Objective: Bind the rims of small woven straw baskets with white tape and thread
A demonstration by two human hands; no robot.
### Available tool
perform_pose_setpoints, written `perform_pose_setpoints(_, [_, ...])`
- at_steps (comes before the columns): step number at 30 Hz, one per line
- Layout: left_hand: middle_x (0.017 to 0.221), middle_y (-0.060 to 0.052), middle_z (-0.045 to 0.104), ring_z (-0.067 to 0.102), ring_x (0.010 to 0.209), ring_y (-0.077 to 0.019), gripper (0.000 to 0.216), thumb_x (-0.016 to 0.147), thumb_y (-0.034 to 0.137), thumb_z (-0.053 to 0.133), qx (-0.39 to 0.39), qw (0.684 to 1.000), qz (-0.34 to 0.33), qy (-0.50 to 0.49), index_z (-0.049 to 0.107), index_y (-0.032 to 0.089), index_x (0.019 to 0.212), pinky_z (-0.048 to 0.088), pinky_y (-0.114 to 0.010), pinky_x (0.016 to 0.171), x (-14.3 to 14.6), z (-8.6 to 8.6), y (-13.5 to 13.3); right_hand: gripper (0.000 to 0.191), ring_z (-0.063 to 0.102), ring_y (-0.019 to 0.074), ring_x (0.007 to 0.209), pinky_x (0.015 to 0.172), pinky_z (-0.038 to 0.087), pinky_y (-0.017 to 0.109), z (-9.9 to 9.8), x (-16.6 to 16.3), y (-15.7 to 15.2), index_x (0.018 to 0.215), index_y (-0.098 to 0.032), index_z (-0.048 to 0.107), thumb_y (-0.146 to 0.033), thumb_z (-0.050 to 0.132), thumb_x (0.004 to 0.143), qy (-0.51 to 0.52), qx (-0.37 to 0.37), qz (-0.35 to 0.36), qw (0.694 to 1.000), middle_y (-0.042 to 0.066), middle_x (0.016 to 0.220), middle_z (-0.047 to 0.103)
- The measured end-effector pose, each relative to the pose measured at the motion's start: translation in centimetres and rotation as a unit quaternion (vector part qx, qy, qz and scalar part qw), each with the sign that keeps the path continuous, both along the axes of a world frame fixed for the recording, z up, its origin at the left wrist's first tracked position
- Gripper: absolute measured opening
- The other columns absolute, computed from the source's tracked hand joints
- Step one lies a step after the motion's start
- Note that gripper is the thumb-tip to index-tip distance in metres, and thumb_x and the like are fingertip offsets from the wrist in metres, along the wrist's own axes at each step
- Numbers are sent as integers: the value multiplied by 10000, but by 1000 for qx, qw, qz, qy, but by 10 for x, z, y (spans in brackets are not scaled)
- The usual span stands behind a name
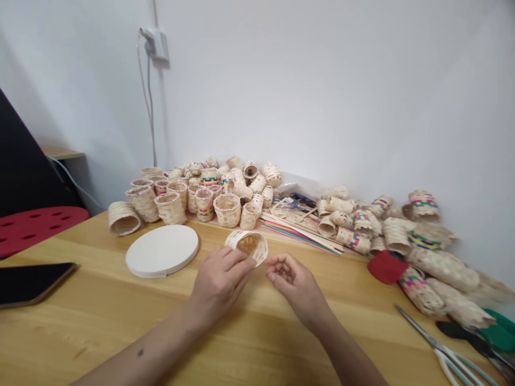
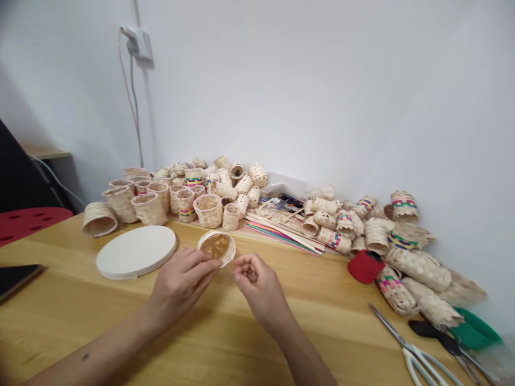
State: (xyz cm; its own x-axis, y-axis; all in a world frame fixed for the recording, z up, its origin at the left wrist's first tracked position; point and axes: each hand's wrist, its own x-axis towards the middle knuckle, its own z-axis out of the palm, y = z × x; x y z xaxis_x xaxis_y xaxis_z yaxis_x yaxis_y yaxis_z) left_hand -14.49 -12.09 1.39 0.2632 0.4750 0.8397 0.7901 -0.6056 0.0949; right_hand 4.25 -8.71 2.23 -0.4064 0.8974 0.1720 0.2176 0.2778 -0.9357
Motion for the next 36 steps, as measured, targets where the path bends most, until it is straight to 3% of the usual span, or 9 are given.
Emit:
perform_pose_setpoints(6, [783, -45, 655, 497, 708, -157, 120, 880, 117, 535, -11, 1000, -9, -9, 646, 160, 860, 350, -285, 629, 3, -1, -1, 93, 511, 128, 669, 626, 423, 241, -2, -6, -4, 891, -204, 511, -233, 549, 812, 1, 56, -19, 998, -21, 762, 532])
perform_pose_setpoints(10, [742, -35, 646, 482, 679, -151, 158, 897, 127, 505, -10, 999, -32, 14, 653, 163, 855, 337, -281, 613, 8, -4, 0, 171, 537, 139, 667, 639, 436, 251, -2, -5, -2, 1004, -209, 550, -200, 522, 836, -42, 98, -25, 994, -20, 756, 564])
perform_pose_setpoints(13, [737, -32, 642, 487, 686, -152, 178, 912, 144, 485, -13, 999, -34, 30, 653, 168, 860, 339, -280, 621, 9, -7, 2, 211, 579, 178, 802, 744, 447, 299, -1, 1, 1, 1047, -230, 610, -187, 521, 861, -113, 171, -21, 979, 13, 835, 624])
perform_pose_setpoints(16, [746, -29, 638, 482, 693, -153, 178, 918, 155, 485, -18, 998, -33, 54, 650, 172, 854, 327, -284, 622, 8, -11, 4, 169, 531, 240, 1034, 883, 404, 391, 0, 6, 1, 937, -235, 680, -200, 524, 883, -172, 293, -51, 939, 77, 1055, 618])
perform_pose_setpoints(18, [734, -25, 630, 470, 683, -153, 183, 921, 159, 483, -19, 997, -32, 72, 650, 173, 848, 315, -291, 626, 8, -15, 6, 151, 478, 270, 1133, 933, 373, 438, 0, 6, 1, 859, -230, 692, -203, 545, 875, -195, 337, -71, 919, 100, 1184, 566])
perform_pose_setpoints(23, [721, -14, 632, 476, 683, -154, 177, 922, 162, 488, -19, 995, -46, 86, 655, 183, 864, 296, -311, 653, 10, -19, 7, 139, 458, 264, 1166, 952, 373, 439, -3, 2, 0, 737, -216, 658, -168, 577, 839, -203, 293, -52, 933, 91, 1189, 546])
perform_pose_setpoints(30, [691, -8, 626, 483, 659, -132, 188, 922, 176, 498, -19, 997, -67, 30, 655, 176, 818, 301, -288, 635, 14, -9, 2, 148, 464, 250, 1139, 954, 370, 409, -3, -4, -4, 711, -196, 637, -165, 542, 821, -144, 256, -64, 954, 94, 1142, 527])
perform_pose_setpoints(36, [706, 0, 629, 510, 718, -150, 172, 906, 207, 525, -63, 983, -127, 117, 665, 218, 806, 298, -315, 667, 19, -13, -1, 213, 463, 251, 1117, 942, 369, 402, 6, -1, -4, 720, -195, 589, -317, 501, 870, -42, 210, -88, 973, 95, 1080, 522])
